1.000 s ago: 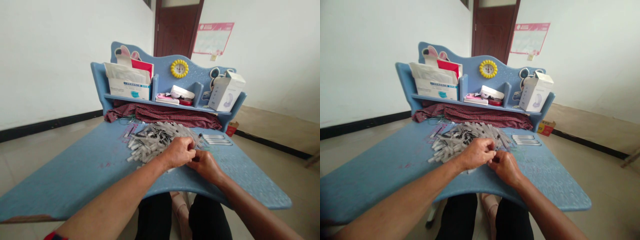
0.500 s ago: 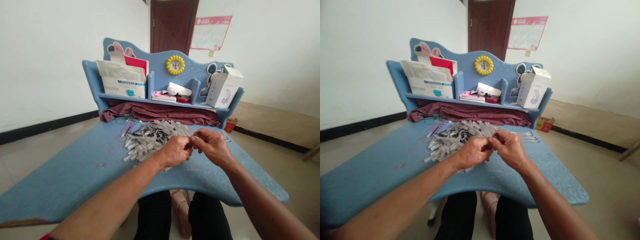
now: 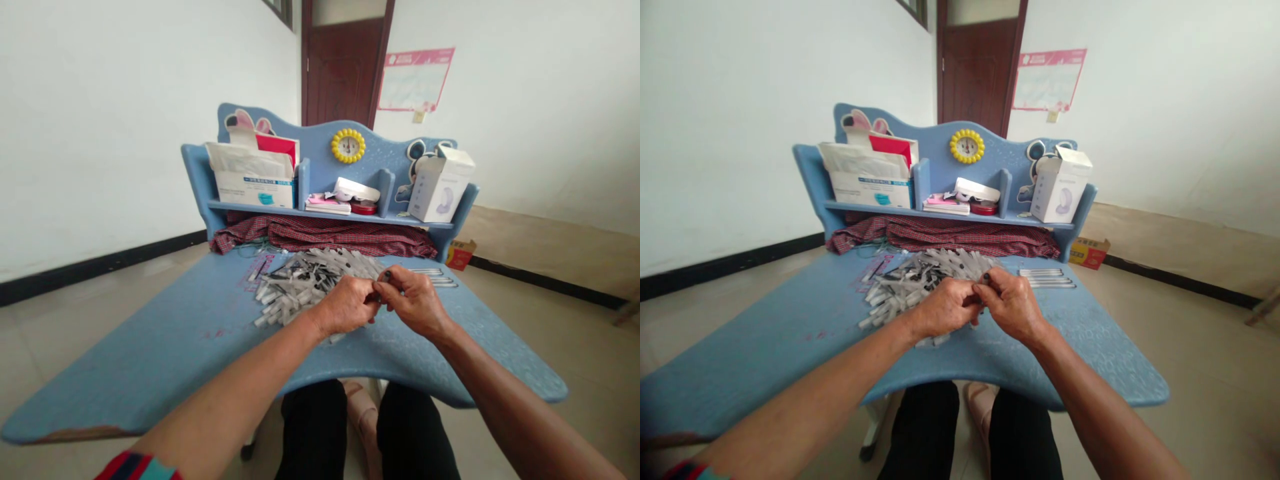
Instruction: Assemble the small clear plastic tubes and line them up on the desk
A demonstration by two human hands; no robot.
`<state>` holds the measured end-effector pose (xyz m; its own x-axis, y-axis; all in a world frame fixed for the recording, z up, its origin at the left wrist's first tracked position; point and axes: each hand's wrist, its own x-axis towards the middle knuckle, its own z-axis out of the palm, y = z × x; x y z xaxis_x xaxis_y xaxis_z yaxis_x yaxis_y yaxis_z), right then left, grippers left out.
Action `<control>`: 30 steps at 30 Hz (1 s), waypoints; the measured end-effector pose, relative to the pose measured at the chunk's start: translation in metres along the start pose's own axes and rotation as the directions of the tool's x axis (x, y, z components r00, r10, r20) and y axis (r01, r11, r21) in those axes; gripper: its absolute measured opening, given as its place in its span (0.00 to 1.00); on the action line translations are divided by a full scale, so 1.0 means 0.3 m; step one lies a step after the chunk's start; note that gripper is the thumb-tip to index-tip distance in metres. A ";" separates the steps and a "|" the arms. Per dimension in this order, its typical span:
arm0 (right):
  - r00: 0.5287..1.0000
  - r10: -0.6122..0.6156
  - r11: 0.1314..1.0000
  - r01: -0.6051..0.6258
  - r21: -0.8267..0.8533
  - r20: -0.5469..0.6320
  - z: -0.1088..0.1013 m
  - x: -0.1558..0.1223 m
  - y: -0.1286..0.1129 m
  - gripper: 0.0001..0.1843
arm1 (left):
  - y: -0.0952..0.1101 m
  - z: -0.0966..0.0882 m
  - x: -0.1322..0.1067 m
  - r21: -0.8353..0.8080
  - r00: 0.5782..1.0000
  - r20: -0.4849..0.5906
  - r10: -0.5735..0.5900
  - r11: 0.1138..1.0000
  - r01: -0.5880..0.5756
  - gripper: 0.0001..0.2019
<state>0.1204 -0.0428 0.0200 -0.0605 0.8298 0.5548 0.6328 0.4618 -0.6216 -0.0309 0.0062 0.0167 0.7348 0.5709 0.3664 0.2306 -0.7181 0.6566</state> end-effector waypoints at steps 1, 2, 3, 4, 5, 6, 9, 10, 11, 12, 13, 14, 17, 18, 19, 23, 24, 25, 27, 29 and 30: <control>1.000 0.006 1.000 -0.006 0.017 -0.001 0.000 0.000 0.001 0.09 | -0.001 0.003 0.000 -0.015 1.000 0.000 -0.012 1.000 0.012 0.07; 1.000 0.015 0.999 -0.015 0.036 -0.002 0.000 0.001 0.004 0.09 | -0.003 0.005 0.001 -0.036 1.000 0.003 -0.029 0.999 0.029 0.07; 1.000 0.026 0.998 -0.026 0.056 -0.005 0.000 0.002 0.008 0.09 | -0.006 0.006 0.001 -0.056 0.999 0.008 -0.050 0.997 0.050 0.07; 0.999 0.039 0.996 -0.038 0.075 -0.007 0.000 0.004 0.012 0.09 | -0.009 0.007 0.002 -0.075 0.997 0.016 -0.073 0.994 0.074 0.07; 0.999 0.054 0.994 -0.054 0.095 -0.005 0.000 0.006 0.017 0.09 | -0.014 0.005 0.003 -0.085 0.995 0.032 -0.096 0.992 0.098 0.07; 0.997 0.072 0.991 -0.071 0.115 0.001 -0.001 0.007 0.022 0.10 | -0.020 0.003 0.005 -0.087 0.992 0.050 -0.120 0.988 0.124 0.06; 0.992 0.129 0.968 -0.129 0.215 0.013 -0.009 0.006 0.033 0.11 | -0.036 -0.012 0.010 -0.064 0.977 0.101 -0.190 0.978 0.197 0.03; 0.989 0.150 0.956 -0.147 0.255 0.005 -0.014 0.004 0.037 0.12 | -0.039 -0.017 0.011 -0.050 0.971 0.119 -0.205 0.976 0.213 0.04; 0.985 0.171 0.943 -0.160 0.293 -0.012 -0.022 0.002 0.040 0.13 | -0.041 -0.022 0.011 -0.034 0.966 0.138 -0.217 0.974 0.223 0.05; 0.982 0.189 0.930 -0.168 0.328 -0.032 -0.030 -0.001 0.043 0.14 | -0.041 -0.026 0.012 -0.016 0.960 0.162 -0.226 0.973 0.232 0.07; 0.978 0.203 0.917 -0.171 0.361 -0.054 -0.040 -0.003 0.047 0.15 | -0.039 -0.029 0.012 -0.001 0.953 0.191 -0.233 0.971 0.238 0.08; 0.973 0.216 0.904 -0.170 0.394 -0.077 -0.051 -0.005 0.051 0.15 | -0.036 -0.030 0.011 0.010 0.945 0.221 -0.240 0.970 0.244 0.08; 0.955 0.262 0.843 -0.155 0.515 -0.141 -0.083 -0.008 0.067 0.14 | -0.025 -0.029 0.009 0.002 0.924 0.279 -0.260 0.963 0.270 0.06; 0.947 0.279 0.819 -0.150 0.554 -0.156 -0.093 -0.009 0.074 0.14 | -0.022 -0.028 0.008 -0.015 0.920 0.288 -0.267 0.959 0.283 0.05; 0.940 0.298 0.795 -0.148 0.588 -0.166 -0.101 -0.011 0.080 0.14 | -0.019 -0.027 0.007 -0.034 0.916 0.294 -0.272 0.955 0.295 0.05; 0.917 0.368 0.720 -0.174 0.671 -0.157 -0.118 -0.020 0.104 0.13 | -0.012 -0.024 0.004 -0.114 0.905 0.313 -0.290 0.934 0.338 0.07; 0.911 0.384 0.705 -0.184 0.685 -0.150 -0.120 -0.023 0.109 0.13 | -0.010 -0.023 0.004 -0.135 0.901 0.319 -0.296 0.926 0.352 0.08; 0.906 0.398 0.689 -0.190 0.699 -0.145 -0.120 -0.026 0.114 0.13 | -0.008 -0.022 0.004 -0.156 0.895 0.324 -0.305 0.916 0.369 0.08; 0.896 0.422 0.654 -0.195 0.731 -0.139 -0.118 -0.031 0.124 0.13 | -0.004 -0.019 0.005 -0.193 0.883 0.340 -0.323 0.895 0.401 0.10; 0.888 0.441 0.616 -0.198 0.762 -0.126 -0.114 -0.035 0.132 0.13 | -0.002 -0.017 0.006 -0.220 0.875 0.359 -0.326 0.881 0.419 0.12; 0.885 0.450 0.599 -0.200 0.775 -0.119 -0.111 -0.038 0.136 0.13 | -0.001 -0.016 0.006 -0.231 0.873 0.367 -0.323 0.877 0.421 0.13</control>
<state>0.1725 -0.0438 0.0068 0.3230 0.9048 0.2774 -0.2076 0.3537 -0.9120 -0.0328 0.0093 0.0203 0.8007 0.5838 -0.1339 0.3645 -0.2975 0.8824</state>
